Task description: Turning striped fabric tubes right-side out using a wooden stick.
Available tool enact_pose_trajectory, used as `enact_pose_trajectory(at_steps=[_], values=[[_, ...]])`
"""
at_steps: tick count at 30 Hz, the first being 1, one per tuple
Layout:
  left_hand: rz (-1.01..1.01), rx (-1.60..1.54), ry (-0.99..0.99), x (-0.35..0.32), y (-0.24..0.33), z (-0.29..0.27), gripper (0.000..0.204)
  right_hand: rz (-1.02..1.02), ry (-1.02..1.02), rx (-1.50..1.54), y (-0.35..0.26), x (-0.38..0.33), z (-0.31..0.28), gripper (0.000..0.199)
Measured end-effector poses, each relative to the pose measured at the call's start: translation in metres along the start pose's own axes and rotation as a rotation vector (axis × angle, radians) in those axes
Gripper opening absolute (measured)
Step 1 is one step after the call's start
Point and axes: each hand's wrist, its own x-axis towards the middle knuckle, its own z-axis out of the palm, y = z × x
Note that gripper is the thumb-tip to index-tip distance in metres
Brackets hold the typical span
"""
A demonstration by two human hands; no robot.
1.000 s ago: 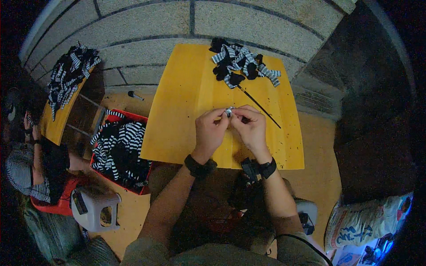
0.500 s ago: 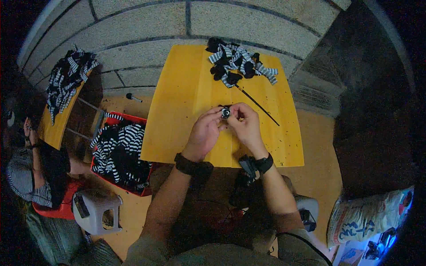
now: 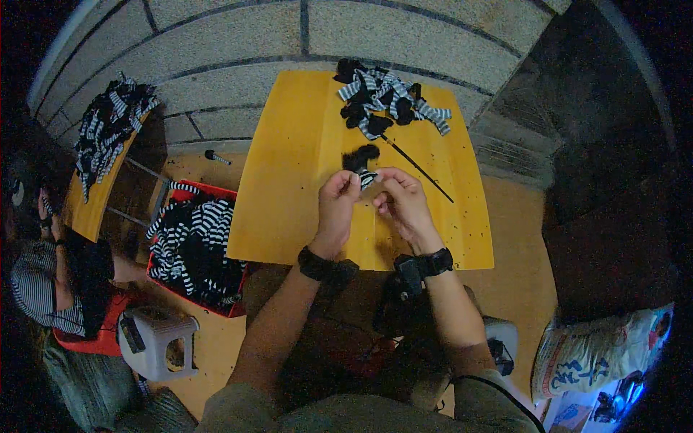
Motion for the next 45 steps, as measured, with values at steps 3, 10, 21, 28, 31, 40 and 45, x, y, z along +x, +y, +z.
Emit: enact_pose_trajectory(at_steps=[3, 10, 21, 28, 31, 40, 45], values=[[-0.003, 0.015, 0.044, 0.001, -0.004, -0.002, 0.014, 0.028, 0.071, 0.052, 0.000, -0.003, 0.005, 0.016], [-0.213, -0.254, -0.053, 0.003, 0.008, -0.003, 0.015, 0.220, -0.164, 0.371, -0.006, -0.004, -0.007, 0.014], [0.083, -0.254, 0.005, 0.001, 0.010, -0.005, 0.016, -0.152, -0.175, -0.123, 0.004, 0.003, 0.011, 0.029], [0.229, 0.113, 0.065, -0.001, 0.001, 0.000, 0.014, -0.206, -0.091, -0.318, 0.014, 0.008, -0.001, 0.024], [0.162, 0.092, 0.140, 0.003, -0.006, -0.003, 0.015, -0.171, -0.110, -0.336, 0.014, 0.006, -0.004, 0.020], [0.018, -0.104, 0.025, 0.002, -0.002, -0.003, 0.015, -0.334, -0.406, -0.519, -0.003, 0.003, -0.014, 0.009], [-0.001, -0.250, -0.098, 0.003, 0.006, 0.000, 0.015, -0.490, 0.059, -0.792, -0.007, -0.005, 0.002, 0.010]])
